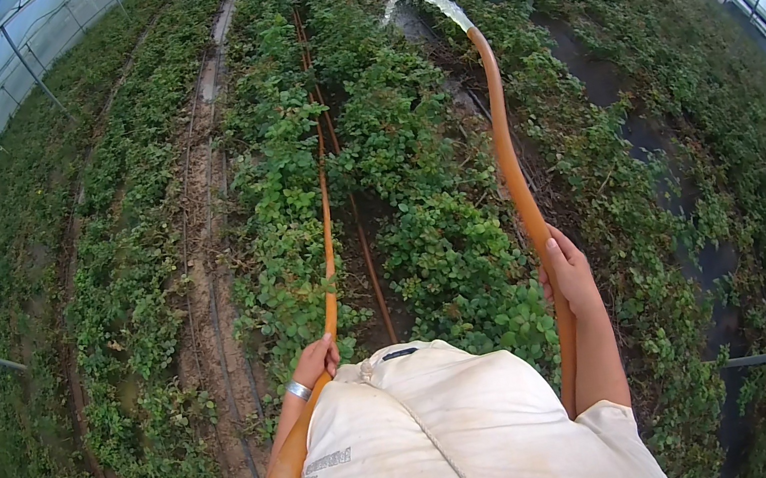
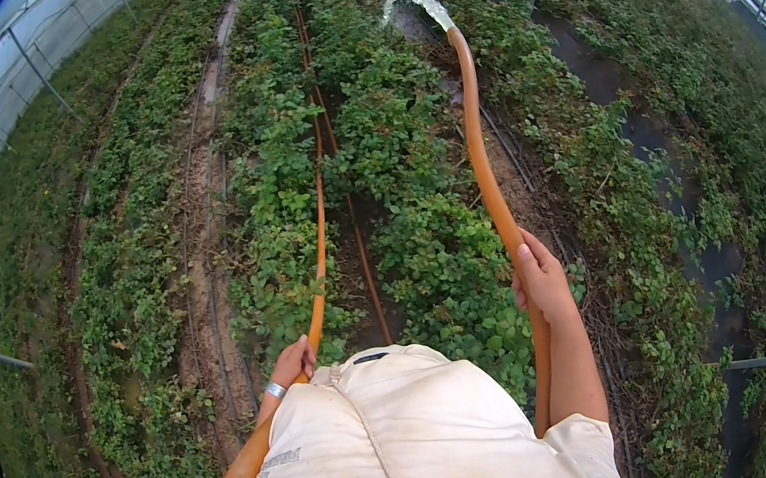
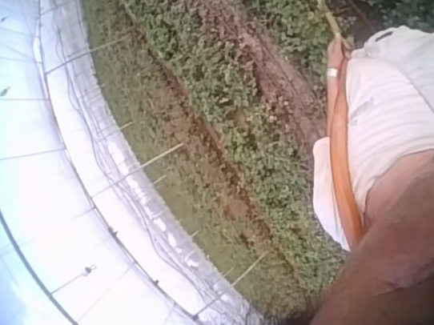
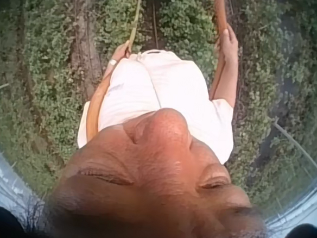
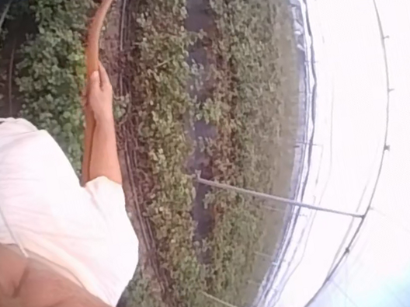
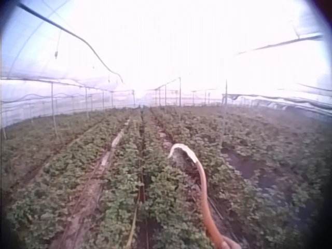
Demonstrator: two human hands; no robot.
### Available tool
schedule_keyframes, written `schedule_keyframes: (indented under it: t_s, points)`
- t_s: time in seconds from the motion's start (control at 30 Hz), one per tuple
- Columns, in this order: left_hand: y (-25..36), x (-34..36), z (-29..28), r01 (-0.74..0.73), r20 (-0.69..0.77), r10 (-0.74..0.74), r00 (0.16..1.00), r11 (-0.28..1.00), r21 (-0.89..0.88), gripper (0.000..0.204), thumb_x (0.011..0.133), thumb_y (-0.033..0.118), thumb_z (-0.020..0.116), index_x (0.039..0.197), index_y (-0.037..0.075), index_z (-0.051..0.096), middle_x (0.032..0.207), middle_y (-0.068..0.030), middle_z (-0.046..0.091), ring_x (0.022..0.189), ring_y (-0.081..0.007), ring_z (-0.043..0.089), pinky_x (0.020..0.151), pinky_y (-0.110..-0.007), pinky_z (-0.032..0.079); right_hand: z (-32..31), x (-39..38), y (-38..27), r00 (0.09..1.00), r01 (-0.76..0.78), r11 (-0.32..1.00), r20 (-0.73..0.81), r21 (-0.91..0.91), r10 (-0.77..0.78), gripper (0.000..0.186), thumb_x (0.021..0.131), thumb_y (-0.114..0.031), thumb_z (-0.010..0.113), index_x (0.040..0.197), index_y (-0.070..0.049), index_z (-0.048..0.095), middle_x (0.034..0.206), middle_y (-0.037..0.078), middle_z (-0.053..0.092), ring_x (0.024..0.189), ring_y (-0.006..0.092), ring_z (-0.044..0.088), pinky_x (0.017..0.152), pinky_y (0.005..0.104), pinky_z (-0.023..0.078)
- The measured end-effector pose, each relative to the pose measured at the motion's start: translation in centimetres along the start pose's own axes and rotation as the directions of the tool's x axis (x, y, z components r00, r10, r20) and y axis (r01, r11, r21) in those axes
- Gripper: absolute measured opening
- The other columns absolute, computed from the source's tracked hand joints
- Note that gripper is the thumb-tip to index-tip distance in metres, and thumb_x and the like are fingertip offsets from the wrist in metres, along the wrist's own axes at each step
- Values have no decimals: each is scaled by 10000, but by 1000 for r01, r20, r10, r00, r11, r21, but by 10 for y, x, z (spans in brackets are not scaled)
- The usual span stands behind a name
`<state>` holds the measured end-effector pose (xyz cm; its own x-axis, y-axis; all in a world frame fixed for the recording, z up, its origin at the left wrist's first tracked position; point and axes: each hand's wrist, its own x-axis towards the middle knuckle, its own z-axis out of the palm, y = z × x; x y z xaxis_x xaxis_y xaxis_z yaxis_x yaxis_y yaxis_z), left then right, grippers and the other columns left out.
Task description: The person walks through a greenhouse while holding a hose and watering rows of green plants. The person moves along the rows, directing water onto the plants and soil.
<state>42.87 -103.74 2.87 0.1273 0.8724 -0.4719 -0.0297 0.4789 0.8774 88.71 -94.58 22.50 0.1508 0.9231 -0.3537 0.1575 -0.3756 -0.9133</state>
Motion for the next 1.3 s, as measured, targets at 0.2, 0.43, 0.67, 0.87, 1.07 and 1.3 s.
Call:
schedule_keyframes:
  t_s: [0.2, 0.43, 0.67, 0.87, 1.07, 1.3]
  points:
    - [1, 0, 2, 14, -21, -14, 1000, 1000, -11, 507, 1037, 447, 440, 743, 64, 592, 615, -1, 573, 457, -85, 518, 469, -224, 448, -1, -2, -13, 999, 47, 999, -5, 25, -47, 470, 1051, -329, 447, 1480, -139, 434, 639, 19, 537, 476, 93, 498, 445, 267, 446]
    - [1, 1, 4, 11, -11, -11, 1000, 1000, -6, 510, 1031, 459, 450, 743, 62, 592, 624, -6, 574, 455, -87, 514, 468, -226, 444, -7, 2, -3, 998, 63, 996, -2, 68, -63, 473, 1050, -333, 450, 1476, -129, 437, 645, 13, 533, 474, 91, 491, 432, 257, 432]
    - [-2, 6, 5, 17, 11, -17, 1000, 1000, -13, 518, 1028, 470, 451, 742, 61, 590, 627, -9, 576, 452, -86, 516, 467, -225, 442, -23, -2, 38, 995, -96, 995, -38, 23, 97, 461, 1050, -326, 443, 1477, -150, 441, 650, 20, 526, 467, 100, 483, 437, 269, 426]
    - [-1, 9, 7, 25, 33, -25, 999, 999, 22, 518, 1031, 466, 444, 741, 62, 588, 623, -7, 574, 451, -84, 516, 466, -225, 439, -27, -21, 89, 970, -241, 970, -32, -14, 240, 481, 1046, -334, 449, 1496, -168, 411, 644, 26, 527, 466, 117, 495, 443, 281, 432]
    - [0, 14, 10, 35, 60, -38, 997, 998, 51, 518, 1034, 458, 440, 734, 62, 588, 602, 1, 562, 444, -86, 518, 466, -224, 437, -27, -46, 117, 945, -328, 944, -7, -40, 328, 462, 1045, -347, 440, 1484, -205, 436, 644, 26, 531, 484, 129, 504, 472, 304, 444]
    - [1, 16, 13, 44, 72, -49, 996, 997, 70, 527, 1032, 462, 443, 720, 62, 588, 580, 6, 552, 430, -89, 512, 458, -227, 437, -27, -62, 140, 926, -376, 925, -1, -50, 377, 456, 1042, -334, 453, 1479, -205, 442, 650, 30, 542, 491, 127, 511, 480, 306, 460]
